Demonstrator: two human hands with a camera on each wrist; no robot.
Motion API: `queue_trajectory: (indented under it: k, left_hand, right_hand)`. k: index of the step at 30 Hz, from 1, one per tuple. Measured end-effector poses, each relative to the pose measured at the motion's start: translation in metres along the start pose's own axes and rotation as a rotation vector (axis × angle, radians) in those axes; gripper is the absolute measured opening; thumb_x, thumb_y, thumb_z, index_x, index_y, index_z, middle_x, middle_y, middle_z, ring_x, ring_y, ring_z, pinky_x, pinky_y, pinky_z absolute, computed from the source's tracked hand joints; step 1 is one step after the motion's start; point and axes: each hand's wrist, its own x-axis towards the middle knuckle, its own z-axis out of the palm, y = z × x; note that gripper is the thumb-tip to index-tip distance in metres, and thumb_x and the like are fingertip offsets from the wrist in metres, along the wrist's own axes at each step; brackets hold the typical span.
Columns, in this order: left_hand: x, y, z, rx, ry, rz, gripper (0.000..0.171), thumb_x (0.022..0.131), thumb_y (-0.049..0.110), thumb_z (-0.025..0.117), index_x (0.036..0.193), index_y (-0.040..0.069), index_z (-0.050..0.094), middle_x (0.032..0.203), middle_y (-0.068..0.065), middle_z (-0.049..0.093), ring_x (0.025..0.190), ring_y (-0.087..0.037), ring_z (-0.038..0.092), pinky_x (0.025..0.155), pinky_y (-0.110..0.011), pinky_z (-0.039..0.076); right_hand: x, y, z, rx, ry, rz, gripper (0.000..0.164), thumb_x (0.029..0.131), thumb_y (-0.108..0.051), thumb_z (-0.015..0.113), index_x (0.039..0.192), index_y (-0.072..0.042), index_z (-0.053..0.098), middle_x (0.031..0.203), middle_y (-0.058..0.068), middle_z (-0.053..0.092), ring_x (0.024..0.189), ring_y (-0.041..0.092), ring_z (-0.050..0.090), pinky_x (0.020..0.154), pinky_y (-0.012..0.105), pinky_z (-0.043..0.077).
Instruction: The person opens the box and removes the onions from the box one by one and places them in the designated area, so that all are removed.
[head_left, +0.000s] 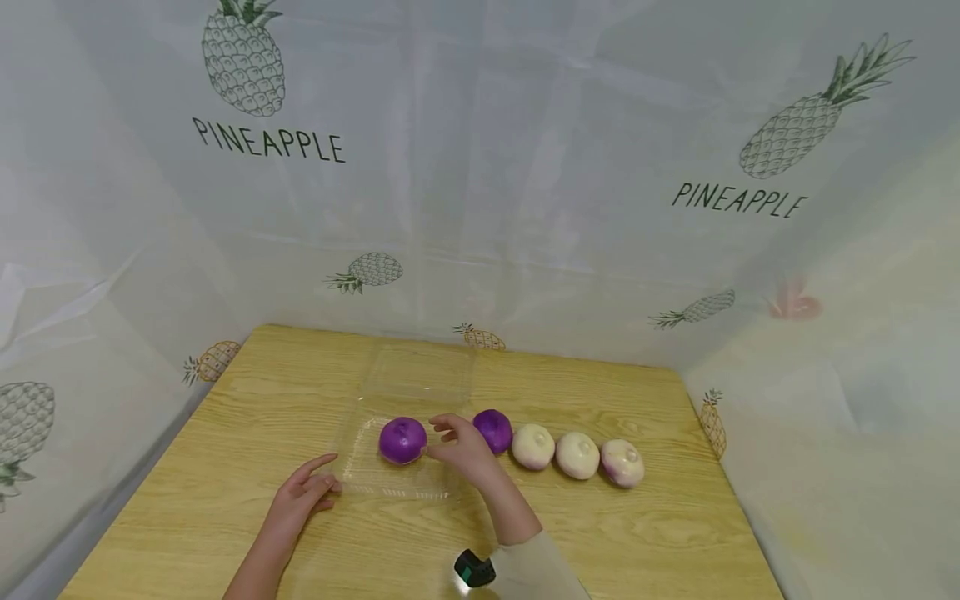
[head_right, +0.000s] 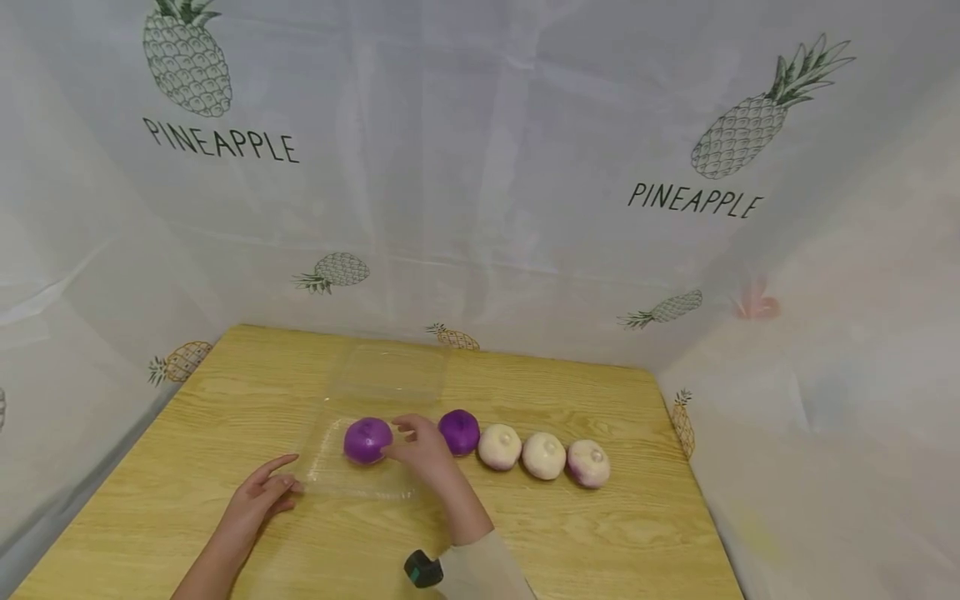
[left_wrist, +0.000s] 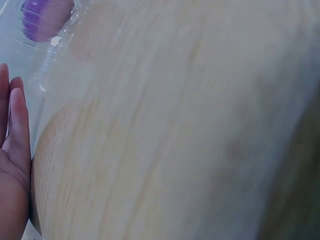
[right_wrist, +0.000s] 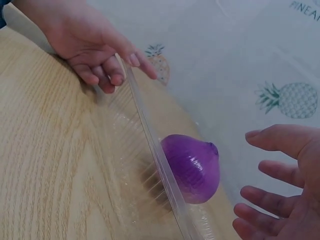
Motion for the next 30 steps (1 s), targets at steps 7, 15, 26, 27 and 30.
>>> queue_trajectory:
  k: [7, 15, 26, 27, 30]
  left_hand:
    - [0.001, 0.001, 0.001, 0.001, 0.005, 0.006, 0.047, 0.097, 0.011, 0.061, 0.139, -0.005, 0.044, 0.095, -0.010, 0.069, 0.087, -0.017, 0.066, 0.074, -0.028, 0.057]
    - [0.001, -0.002, 0.000, 0.002, 0.007, 0.008, 0.047, 0.097, 0.011, 0.061, 0.138, -0.004, 0.045, 0.096, -0.012, 0.069, 0.087, -0.017, 0.066, 0.074, -0.028, 0.057]
    - [0.000, -0.003, 0.000, 0.006, 0.007, 0.003, 0.047, 0.097, 0.012, 0.061, 0.139, -0.004, 0.045, 0.097, -0.012, 0.069, 0.088, -0.017, 0.066, 0.075, -0.028, 0.057]
    - [0.000, -0.003, 0.000, 0.006, 0.009, 0.001, 0.047, 0.097, 0.012, 0.061, 0.139, -0.003, 0.045, 0.097, -0.012, 0.069, 0.088, -0.017, 0.066, 0.075, -0.028, 0.057]
    - [0.000, -0.003, 0.000, 0.003, 0.013, -0.002, 0.048, 0.097, 0.013, 0.062, 0.139, -0.003, 0.046, 0.097, -0.013, 0.069, 0.088, -0.017, 0.066, 0.074, -0.028, 0.057]
  right_hand:
    - [0.011, 0.002, 0.004, -0.022, 0.029, 0.051, 0.049, 0.085, -0.015, 0.076, 0.129, -0.002, 0.059, 0.127, 0.017, 0.056, 0.112, 0.035, 0.052, 0.080, 0.042, 0.052]
    - [0.021, -0.007, 0.009, -0.068, 0.030, 0.083, 0.054, 0.083, -0.018, 0.078, 0.131, -0.004, 0.057, 0.129, 0.018, 0.054, 0.114, 0.036, 0.050, 0.081, 0.043, 0.052]
    - [0.033, -0.009, 0.020, -0.120, -0.025, 0.057, 0.068, 0.082, -0.022, 0.081, 0.139, -0.001, 0.050, 0.137, 0.025, 0.048, 0.125, 0.043, 0.046, 0.094, 0.051, 0.048]
    - [0.033, -0.009, 0.022, -0.130, -0.026, 0.054, 0.070, 0.082, -0.023, 0.081, 0.140, -0.002, 0.049, 0.138, 0.025, 0.048, 0.126, 0.043, 0.046, 0.095, 0.051, 0.047]
    - [0.034, -0.008, 0.025, -0.160, -0.029, 0.044, 0.073, 0.081, -0.025, 0.082, 0.142, -0.004, 0.047, 0.139, 0.025, 0.047, 0.126, 0.043, 0.046, 0.098, 0.052, 0.045]
